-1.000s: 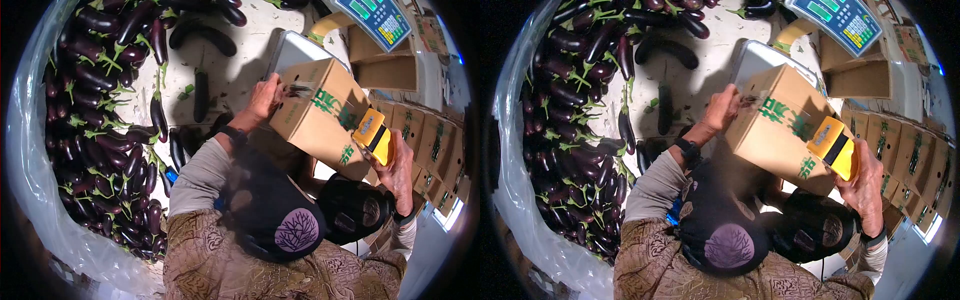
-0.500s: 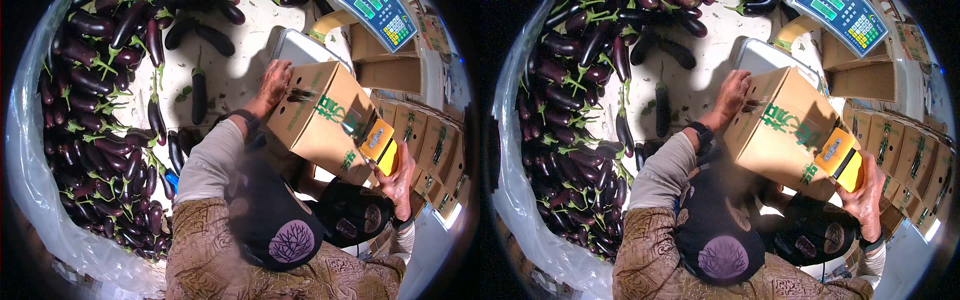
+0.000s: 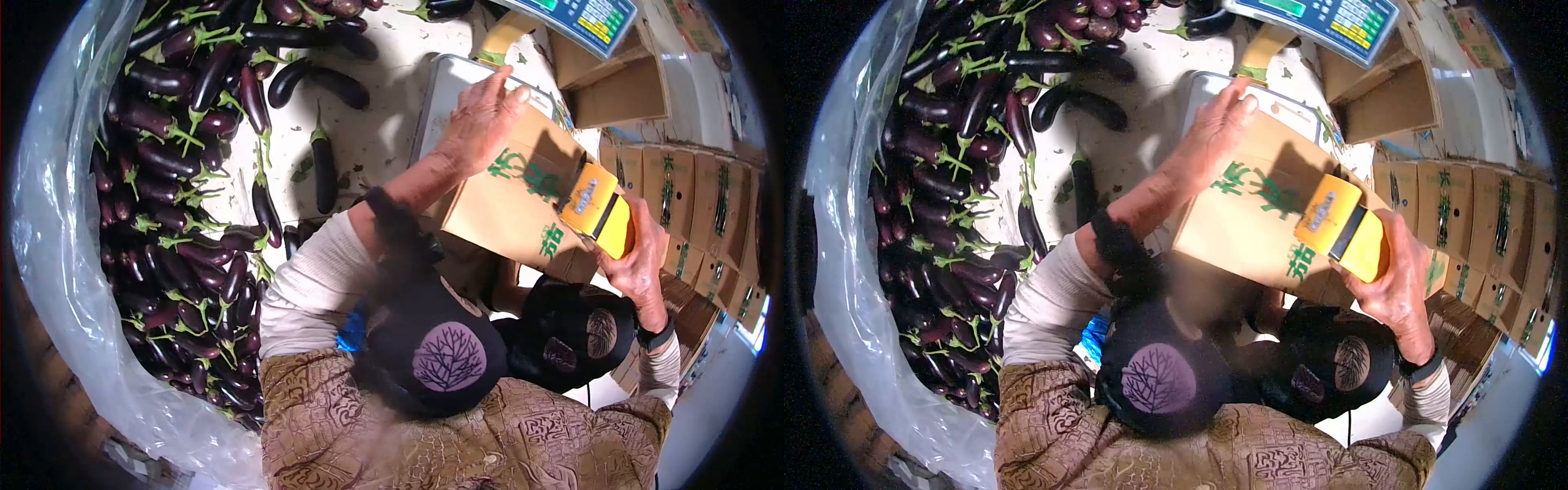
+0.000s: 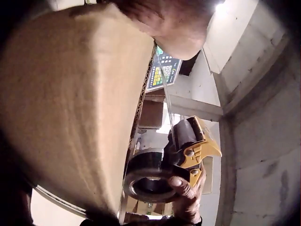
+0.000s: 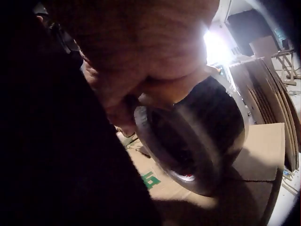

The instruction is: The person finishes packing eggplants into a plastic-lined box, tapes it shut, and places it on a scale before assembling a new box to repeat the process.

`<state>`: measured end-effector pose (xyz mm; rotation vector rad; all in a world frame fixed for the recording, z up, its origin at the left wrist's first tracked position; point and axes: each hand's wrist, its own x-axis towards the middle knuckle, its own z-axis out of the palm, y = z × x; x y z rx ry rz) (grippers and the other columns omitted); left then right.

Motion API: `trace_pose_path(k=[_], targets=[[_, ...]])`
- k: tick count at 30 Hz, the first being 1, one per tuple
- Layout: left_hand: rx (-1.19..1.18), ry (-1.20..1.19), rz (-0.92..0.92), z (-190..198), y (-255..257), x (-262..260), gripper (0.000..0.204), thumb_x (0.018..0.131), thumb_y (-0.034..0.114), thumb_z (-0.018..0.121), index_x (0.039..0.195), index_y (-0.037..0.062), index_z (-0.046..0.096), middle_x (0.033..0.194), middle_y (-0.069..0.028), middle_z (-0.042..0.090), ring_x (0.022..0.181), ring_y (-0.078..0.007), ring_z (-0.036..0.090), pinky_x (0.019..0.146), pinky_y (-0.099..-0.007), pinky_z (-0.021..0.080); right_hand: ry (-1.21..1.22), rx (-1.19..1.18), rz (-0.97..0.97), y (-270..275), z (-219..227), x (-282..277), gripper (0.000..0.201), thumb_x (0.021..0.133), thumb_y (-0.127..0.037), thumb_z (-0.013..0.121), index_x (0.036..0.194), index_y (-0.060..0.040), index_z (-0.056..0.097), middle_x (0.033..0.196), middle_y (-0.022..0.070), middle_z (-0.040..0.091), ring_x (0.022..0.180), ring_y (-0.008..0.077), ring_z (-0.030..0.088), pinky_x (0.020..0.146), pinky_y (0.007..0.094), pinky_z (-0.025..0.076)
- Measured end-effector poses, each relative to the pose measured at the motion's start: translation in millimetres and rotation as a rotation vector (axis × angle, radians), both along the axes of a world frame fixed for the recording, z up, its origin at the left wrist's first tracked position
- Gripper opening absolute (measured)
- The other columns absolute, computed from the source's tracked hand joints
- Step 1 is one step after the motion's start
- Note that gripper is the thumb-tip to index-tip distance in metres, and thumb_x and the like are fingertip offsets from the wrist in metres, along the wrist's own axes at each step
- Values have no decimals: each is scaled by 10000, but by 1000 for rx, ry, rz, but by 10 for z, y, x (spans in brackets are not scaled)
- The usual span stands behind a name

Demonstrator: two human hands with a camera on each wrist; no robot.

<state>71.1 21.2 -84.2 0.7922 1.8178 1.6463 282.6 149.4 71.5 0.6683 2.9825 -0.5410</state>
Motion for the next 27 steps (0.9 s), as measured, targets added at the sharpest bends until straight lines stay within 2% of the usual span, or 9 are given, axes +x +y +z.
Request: trace_pose_path(k=[5, 7, 8, 11, 12, 15, 18, 21, 27], targets=[[4, 651, -4, 156, -42, 82, 573, 996, 373, 417, 1392, -39, 380, 1278, -254, 490, 1172, -376, 458, 1000, -453, 385, 47, -76, 46, 10, 22, -17, 481, 661, -177, 803, 1050, -35, 559, 883, 176, 636, 819, 370, 657, 729, 406, 515], [-186, 674, 87, 67, 21, 120, 531, 903, 308, 603, 1320, 18, 449, 1320, -230, 470, 1132, -399, 511, 954, -507, 412, 9, -65, 70, 5, 75, -65, 466, 667, -173, 798, 1043, -35, 559, 892, 182, 634, 822, 385, 650, 727, 414, 515], [-213, 904, 47, -66, 26, 78, 509, 900, 308, 605, 1300, 22, 472, 1321, -230, 469, 1085, -408, 540, 884, -511, 466, 22, -72, 79, -16, 127, -102, 439, 680, -169, 787, 1032, -35, 561, 897, 192, 632, 820, 404, 638, 717, 430, 513], [-271, 979, -34, 226, -84, 108, 515, 895, 338, 609, 1317, 70, 485, 1280, -233, 505, 1001, -409, 586, 793, -508, 513, 69, -40, 187, 40, 177, -53, 442, 669, -148, 761, 1038, -37, 542, 885, 198, 613, 841, 413, 616, 711, 463, 489], [-391, 812, 12, 193, -44, 110, 528, 912, 411, 570, 1346, 124, 479, 1191, -232, 572, 921, -420, 627, 737, -520, 531, 44, -22, 220, 54, 216, -6, 421, 672, -145, 741, 1019, -38, 527, 848, 191, 593, 821, 409, 605, 701, 470, 478], [-601, 843, -77, 196, -42, 96, 527, 954, 384, 496, 1396, 105, 426, 1179, -235, 584, 945, -455, 617, 818, -527, 515, 8, 10, 213, 250, 233, 323, 406, 672, -149, 727, 1008, -52, 522, 816, 175, 582, 767, 401, 604, 673, 468, 479], [-610, 780, 6, 160, 3, 86, 565, 951, 496, 464, 1380, 128, 445, 1046, -239, 636, 906, -456, 636, 761, -540, 521, 93, -37, 139, 469, 154, 715, 411, 671, -156, 726, 1016, -55, 527, 805, 166, 576, 760, 392, 610, 672, 457, 487], [-473, 987, -86, 7, -52, -23, 541, 958, 444, 492, 1396, 135, 425, 1028, -229, 642, 911, -417, 641, 764, -516, 524, 52, 41, 141, 749, 23, 1113, 420, 691, -199, 733, 1034, -60, 536, 814, 156, 581, 777, 372, 623, 690, 428, 503], [-471, 975, -65, 26, -66, -15, 533, 963, 428, 505, 1399, 130, 430, 997, -232, 669, 885, -441, 653, 752, -500, 526, 56, -22, 52, 997, -313, 1539, 403, 691, -177, 721, 1031, -68, 534, 834, 154, 580, 789, 363, 616, 695, 426, 500]])
